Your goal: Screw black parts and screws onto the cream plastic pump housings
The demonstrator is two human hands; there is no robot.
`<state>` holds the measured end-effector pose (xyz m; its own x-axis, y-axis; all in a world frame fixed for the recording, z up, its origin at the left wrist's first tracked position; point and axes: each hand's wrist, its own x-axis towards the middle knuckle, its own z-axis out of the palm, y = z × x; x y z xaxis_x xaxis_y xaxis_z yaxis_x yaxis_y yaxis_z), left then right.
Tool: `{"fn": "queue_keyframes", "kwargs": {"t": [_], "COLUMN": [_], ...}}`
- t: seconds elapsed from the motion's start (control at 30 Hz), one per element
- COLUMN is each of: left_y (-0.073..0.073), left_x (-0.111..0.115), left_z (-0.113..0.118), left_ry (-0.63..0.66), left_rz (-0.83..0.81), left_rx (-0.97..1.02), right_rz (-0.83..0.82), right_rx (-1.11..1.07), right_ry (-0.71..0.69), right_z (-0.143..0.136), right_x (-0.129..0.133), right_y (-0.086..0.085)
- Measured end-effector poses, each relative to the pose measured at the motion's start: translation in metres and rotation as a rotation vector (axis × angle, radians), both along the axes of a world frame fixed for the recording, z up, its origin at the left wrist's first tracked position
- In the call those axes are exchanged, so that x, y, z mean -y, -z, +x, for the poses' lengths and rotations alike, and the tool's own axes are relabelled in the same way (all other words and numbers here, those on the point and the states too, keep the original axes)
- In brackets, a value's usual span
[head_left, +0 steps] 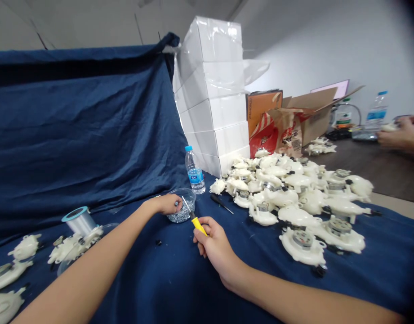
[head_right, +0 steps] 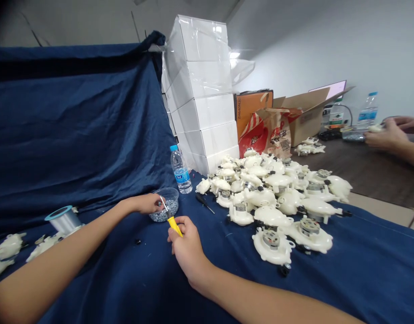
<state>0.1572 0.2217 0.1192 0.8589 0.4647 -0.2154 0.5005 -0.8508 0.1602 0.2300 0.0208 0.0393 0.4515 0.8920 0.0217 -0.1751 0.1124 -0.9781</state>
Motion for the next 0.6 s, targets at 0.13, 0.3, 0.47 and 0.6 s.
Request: {"fn": "queue_keyframes", "kwargs": {"t": [0.13, 0.3, 0.47, 0.6], "left_y": [-0.002, -0.014, -0.035, -0.019], "left_x": [0.005, 0.011, 0.045, 0.105], "left_z": [-0.004, -0.014, -0.056, -0.106], "left_ry": [-0.001, -0.001, -0.009, -0.043], "left_rz": [0.024, 0.059, 0.036, -0.115], "left_rx": [-0.005, 0.153, 0.359, 0.343], "right_rz": [-0.005, -0.011, -0.011, 0.004], "right_rx": [0.002, 0.000, -0.012, -0.024], "right_ry": [-0.007, -0.007, 0.004, 0.007], "right_z": [0.000, 0.000, 0.000, 0.001], "right_x": [0.000, 0.001, 0.001, -0.001], "right_y": [0.001, 0.001, 0.000, 0.001]}}
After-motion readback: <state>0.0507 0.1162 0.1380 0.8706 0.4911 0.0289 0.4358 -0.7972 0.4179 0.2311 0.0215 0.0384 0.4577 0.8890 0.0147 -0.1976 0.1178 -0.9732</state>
